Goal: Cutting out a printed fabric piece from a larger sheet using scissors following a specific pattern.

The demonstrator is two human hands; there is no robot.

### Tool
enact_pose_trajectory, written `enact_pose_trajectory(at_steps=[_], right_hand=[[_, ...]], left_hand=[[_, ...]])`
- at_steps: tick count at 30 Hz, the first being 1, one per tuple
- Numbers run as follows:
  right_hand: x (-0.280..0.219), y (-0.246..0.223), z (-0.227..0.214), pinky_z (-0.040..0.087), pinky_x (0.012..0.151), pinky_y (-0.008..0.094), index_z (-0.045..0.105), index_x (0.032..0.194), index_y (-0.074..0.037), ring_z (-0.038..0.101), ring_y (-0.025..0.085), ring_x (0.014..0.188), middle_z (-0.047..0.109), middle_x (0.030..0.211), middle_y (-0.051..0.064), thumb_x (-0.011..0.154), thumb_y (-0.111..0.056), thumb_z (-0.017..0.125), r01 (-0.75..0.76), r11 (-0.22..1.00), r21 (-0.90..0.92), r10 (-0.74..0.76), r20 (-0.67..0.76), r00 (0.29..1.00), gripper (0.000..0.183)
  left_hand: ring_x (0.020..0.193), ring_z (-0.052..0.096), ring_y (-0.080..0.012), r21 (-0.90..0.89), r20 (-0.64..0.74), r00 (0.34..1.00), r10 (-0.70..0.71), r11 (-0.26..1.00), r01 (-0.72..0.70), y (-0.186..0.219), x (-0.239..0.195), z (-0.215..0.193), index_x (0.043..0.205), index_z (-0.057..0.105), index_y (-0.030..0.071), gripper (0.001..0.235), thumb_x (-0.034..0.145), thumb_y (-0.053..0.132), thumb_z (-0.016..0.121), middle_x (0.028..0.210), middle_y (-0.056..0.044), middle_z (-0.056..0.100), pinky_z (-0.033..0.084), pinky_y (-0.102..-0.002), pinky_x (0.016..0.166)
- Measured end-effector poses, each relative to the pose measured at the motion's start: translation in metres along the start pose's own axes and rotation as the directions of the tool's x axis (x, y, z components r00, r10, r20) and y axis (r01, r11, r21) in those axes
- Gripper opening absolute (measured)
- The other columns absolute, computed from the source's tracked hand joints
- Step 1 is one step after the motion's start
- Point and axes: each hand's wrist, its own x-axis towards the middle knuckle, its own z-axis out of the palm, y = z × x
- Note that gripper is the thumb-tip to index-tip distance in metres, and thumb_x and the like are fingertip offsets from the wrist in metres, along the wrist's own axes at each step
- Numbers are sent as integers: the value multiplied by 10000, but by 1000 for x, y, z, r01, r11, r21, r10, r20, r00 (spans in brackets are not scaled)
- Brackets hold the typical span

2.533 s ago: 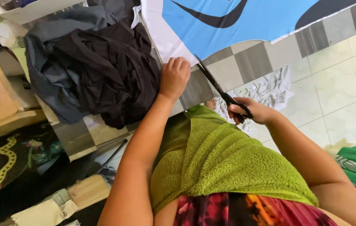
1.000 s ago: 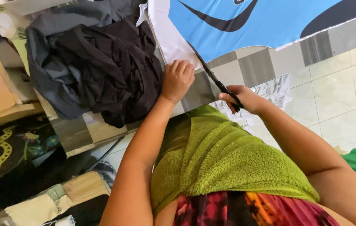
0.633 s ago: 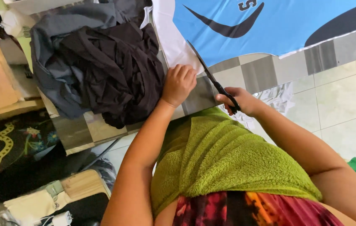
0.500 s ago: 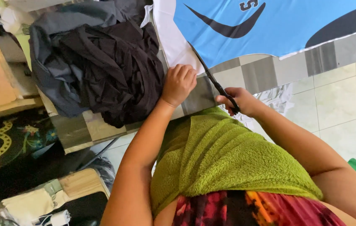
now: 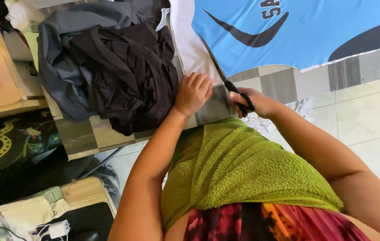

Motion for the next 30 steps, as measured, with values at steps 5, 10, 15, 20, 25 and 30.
enact_pose_trajectory(at_steps=[5,10,15,20,25,30], right_hand=[[4,-3,4,466,387,332,544,772,11,602,281,443,544,563,154,867,-445,660,7,1000,11,-7,-16,1000,480],[3,-1,7,451,345,331,551,749,29,579,279,402,532,541,176,849,-377,709,28,1000,13,-27,-71,997,448],[9,2,2,450,347,308,565,692,12,587,264,389,541,503,159,869,-368,691,35,999,-41,-36,-32,999,437],[24,-12,-2,453,370,312,565,732,-17,606,261,426,552,531,141,874,-471,653,26,999,-37,-26,5,1000,483],[33,-18,1,489,406,318,553,794,0,611,254,458,555,572,133,893,-486,614,-12,1000,6,11,35,999,500],[34,-19,6,479,366,328,549,765,12,583,264,414,525,539,143,889,-428,664,36,999,23,-35,-13,999,471]], left_hand=[[753,533,-217,-28,-1,1000,-4,1000,4,-1,0,0,822,541,130,101,906,176,512,835,-29,497,432,-330,637],[756,534,-222,-40,-1,1000,-2,999,2,-2,-5,6,820,539,130,144,927,203,477,839,-32,503,432,-334,652],[752,536,-228,-44,-19,1000,2,999,-3,-1,-1,2,812,530,124,118,903,182,482,826,-39,500,430,-335,661],[742,541,-222,-50,-20,1000,20,999,-21,1,0,0,807,531,128,32,811,142,559,817,-32,496,440,-329,666],[740,550,-245,-83,-45,999,22,996,-26,0,0,1,796,540,96,74,840,155,537,809,-58,505,443,-341,658],[721,548,-245,-83,-55,998,19,996,-24,0,-1,2,791,539,96,110,865,176,528,803,-59,512,448,-343,655]])
